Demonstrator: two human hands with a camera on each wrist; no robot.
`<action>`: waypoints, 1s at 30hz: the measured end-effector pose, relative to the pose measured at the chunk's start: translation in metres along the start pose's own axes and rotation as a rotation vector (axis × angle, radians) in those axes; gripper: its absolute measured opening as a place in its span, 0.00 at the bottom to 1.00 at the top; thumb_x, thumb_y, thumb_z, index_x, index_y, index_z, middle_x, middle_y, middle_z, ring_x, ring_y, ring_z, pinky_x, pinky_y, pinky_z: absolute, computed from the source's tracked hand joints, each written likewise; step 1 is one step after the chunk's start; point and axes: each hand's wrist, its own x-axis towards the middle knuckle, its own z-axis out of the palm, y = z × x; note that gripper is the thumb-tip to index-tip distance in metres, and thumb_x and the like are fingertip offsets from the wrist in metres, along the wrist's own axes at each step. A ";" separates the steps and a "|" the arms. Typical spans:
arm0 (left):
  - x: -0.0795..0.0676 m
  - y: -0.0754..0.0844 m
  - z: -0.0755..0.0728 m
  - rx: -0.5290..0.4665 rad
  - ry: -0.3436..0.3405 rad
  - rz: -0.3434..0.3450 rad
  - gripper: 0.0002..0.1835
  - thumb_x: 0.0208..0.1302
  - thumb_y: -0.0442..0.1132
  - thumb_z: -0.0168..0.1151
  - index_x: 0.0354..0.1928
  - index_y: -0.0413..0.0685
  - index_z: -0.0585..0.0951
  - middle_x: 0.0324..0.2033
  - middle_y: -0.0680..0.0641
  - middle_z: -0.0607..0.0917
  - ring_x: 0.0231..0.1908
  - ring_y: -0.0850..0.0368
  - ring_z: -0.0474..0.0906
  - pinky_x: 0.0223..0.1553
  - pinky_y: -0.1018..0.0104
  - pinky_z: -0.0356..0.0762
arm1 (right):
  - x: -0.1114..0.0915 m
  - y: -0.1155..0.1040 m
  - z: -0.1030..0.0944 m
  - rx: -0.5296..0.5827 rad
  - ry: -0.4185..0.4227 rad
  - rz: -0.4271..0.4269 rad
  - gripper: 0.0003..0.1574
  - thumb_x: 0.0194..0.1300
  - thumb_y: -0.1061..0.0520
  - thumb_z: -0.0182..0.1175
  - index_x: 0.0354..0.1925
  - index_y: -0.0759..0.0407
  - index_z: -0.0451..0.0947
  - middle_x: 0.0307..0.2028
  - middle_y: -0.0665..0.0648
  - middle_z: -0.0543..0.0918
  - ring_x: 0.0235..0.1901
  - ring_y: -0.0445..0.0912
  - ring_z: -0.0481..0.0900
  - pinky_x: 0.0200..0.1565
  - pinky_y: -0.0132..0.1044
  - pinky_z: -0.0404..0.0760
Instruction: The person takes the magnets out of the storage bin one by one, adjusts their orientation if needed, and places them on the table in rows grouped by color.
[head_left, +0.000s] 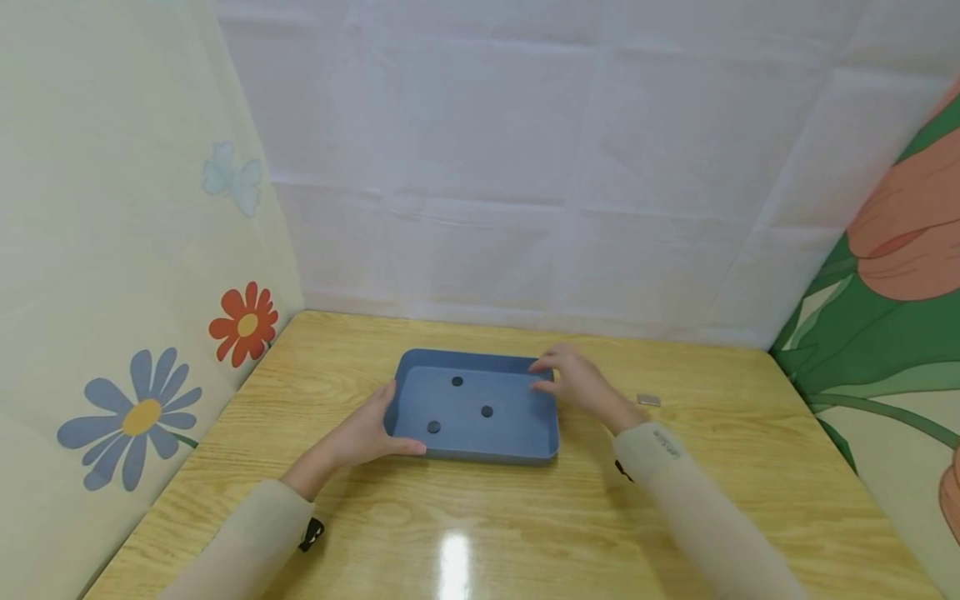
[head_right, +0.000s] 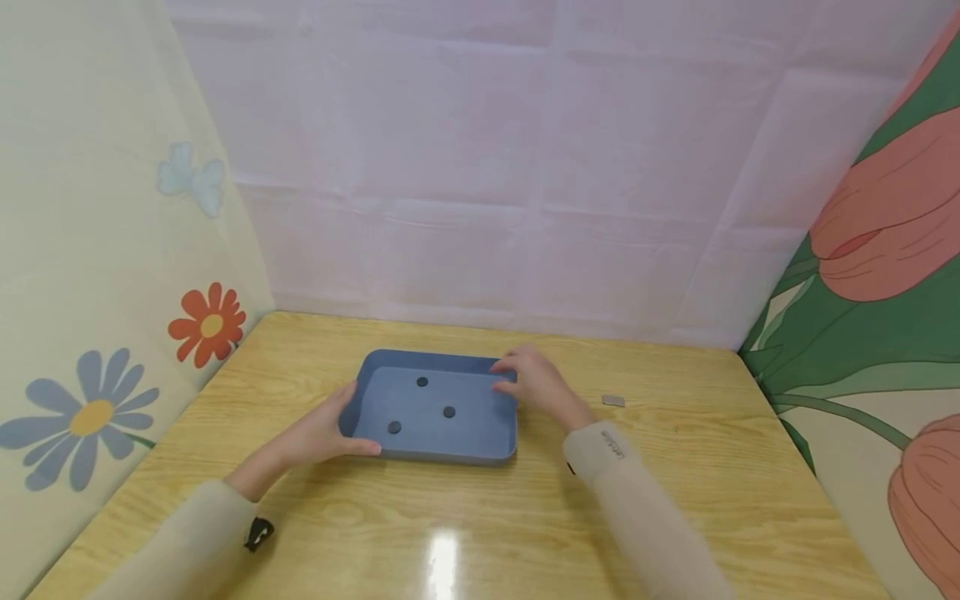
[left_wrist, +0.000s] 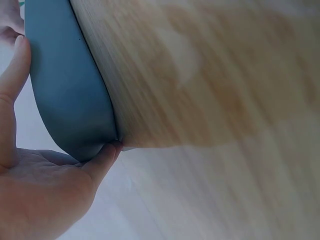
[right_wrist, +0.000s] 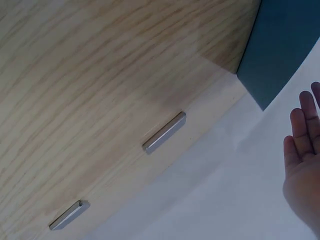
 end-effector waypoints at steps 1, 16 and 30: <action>0.000 0.000 0.000 0.000 0.000 0.001 0.72 0.43 0.65 0.73 0.74 0.35 0.37 0.75 0.33 0.41 0.74 0.34 0.41 0.71 0.38 0.51 | 0.001 -0.001 0.002 -0.006 -0.003 -0.002 0.18 0.60 0.49 0.67 0.48 0.51 0.84 0.51 0.54 0.80 0.53 0.51 0.75 0.54 0.48 0.78; -0.001 0.000 0.000 -0.005 -0.001 -0.002 0.73 0.42 0.66 0.72 0.74 0.35 0.37 0.75 0.33 0.41 0.74 0.34 0.41 0.72 0.38 0.50 | 0.008 -0.020 0.026 0.024 -0.060 -0.052 0.19 0.59 0.46 0.67 0.48 0.48 0.83 0.46 0.48 0.80 0.49 0.45 0.75 0.48 0.41 0.78; 0.000 0.000 0.000 -0.002 0.001 -0.007 0.74 0.39 0.69 0.72 0.74 0.35 0.37 0.75 0.33 0.41 0.74 0.34 0.42 0.72 0.38 0.51 | 0.011 -0.030 0.038 -0.001 -0.123 -0.086 0.19 0.59 0.45 0.66 0.48 0.47 0.83 0.44 0.46 0.80 0.48 0.43 0.75 0.49 0.39 0.78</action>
